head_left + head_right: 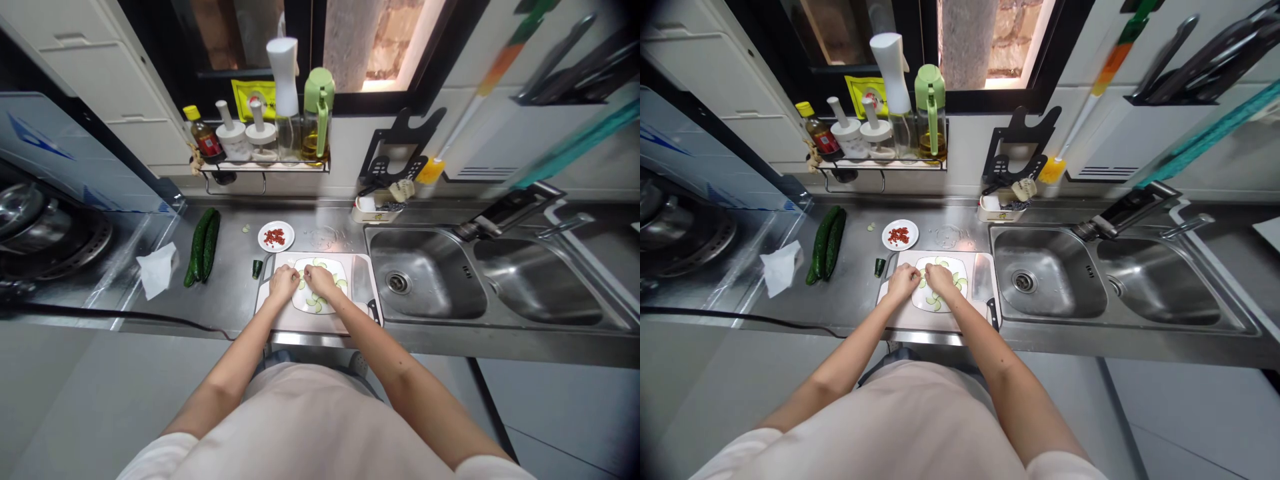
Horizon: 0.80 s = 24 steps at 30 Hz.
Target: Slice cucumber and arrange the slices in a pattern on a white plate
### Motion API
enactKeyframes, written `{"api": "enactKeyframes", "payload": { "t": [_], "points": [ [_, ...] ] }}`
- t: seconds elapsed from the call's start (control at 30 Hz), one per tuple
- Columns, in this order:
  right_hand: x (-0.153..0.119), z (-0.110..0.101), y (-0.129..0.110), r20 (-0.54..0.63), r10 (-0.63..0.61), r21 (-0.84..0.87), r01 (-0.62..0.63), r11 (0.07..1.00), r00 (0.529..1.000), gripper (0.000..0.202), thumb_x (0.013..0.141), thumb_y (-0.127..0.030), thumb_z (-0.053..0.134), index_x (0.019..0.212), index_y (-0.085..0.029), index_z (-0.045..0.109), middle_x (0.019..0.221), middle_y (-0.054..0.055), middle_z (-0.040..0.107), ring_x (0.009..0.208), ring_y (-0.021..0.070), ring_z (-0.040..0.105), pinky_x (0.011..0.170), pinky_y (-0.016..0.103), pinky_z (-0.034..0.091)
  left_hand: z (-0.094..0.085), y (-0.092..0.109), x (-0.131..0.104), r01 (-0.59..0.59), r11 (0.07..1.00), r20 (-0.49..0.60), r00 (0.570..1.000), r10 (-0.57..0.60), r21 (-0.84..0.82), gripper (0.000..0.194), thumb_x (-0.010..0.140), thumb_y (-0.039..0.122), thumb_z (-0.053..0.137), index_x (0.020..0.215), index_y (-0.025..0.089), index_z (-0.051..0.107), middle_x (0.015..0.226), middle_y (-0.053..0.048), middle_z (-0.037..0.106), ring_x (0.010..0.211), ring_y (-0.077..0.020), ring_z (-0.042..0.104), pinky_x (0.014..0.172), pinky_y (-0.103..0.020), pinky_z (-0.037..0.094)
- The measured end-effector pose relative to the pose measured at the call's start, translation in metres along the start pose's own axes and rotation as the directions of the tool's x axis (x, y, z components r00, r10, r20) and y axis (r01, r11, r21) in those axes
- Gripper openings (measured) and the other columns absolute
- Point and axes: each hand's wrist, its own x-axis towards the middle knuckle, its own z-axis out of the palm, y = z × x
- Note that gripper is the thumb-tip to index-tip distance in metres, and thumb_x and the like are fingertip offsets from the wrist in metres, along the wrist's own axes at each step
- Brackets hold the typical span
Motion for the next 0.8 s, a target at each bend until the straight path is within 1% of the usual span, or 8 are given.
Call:
{"api": "enactKeyframes", "payload": {
  "t": [0.4, 0.67, 0.8],
  "points": [
    [-0.0046, -0.0066, -0.0066, 0.036, 0.009, -0.063, -0.007, 0.998, 0.999, 0.024, 0.093, -0.029, 0.041, 0.110, -0.021, 0.056, 0.104, 0.010, 0.066, 0.098, 0.0200, 0.059, 0.074, 0.026, 0.037, -0.0050, 0.0011, -0.0017, 0.012, 1.000, 0.017, 1.000, -0.012, 0.013, 0.017, 0.084, 0.028, 0.054, 0.091, 0.024, 0.068, 0.102, -0.007, 0.058, 0.101, -0.0218, 0.052, 0.081, -0.030, 0.042],
    [-0.0058, -0.0048, -0.0075, 0.010, -0.002, -0.065, 0.003, 0.998, 1.000, 0.023, 0.093, -0.029, 0.041, 0.108, -0.020, 0.055, 0.103, 0.010, 0.067, 0.096, 0.0205, 0.060, 0.073, 0.027, 0.037, -0.0030, 0.0016, -0.0016, 0.003, 1.000, 0.000, 1.000, -0.003, 0.019, 0.015, 0.083, 0.024, 0.052, 0.088, 0.023, 0.067, 0.101, -0.007, 0.057, 0.100, -0.0214, 0.052, 0.081, -0.030, 0.041],
    [-0.0076, -0.0086, -0.0061, -0.011, 0.027, -0.047, -0.028, 0.999, 1.000, 0.024, 0.094, -0.029, 0.040, 0.111, -0.021, 0.054, 0.102, 0.009, 0.067, 0.095, 0.0201, 0.060, 0.073, 0.026, 0.037, -0.0033, 0.0006, -0.0020, 0.013, 1.000, -0.026, 1.000, -0.013, -0.010, 0.014, 0.082, 0.025, 0.053, 0.090, 0.023, 0.066, 0.101, -0.007, 0.058, 0.100, -0.0213, 0.053, 0.079, -0.029, 0.042]
  ]
}}
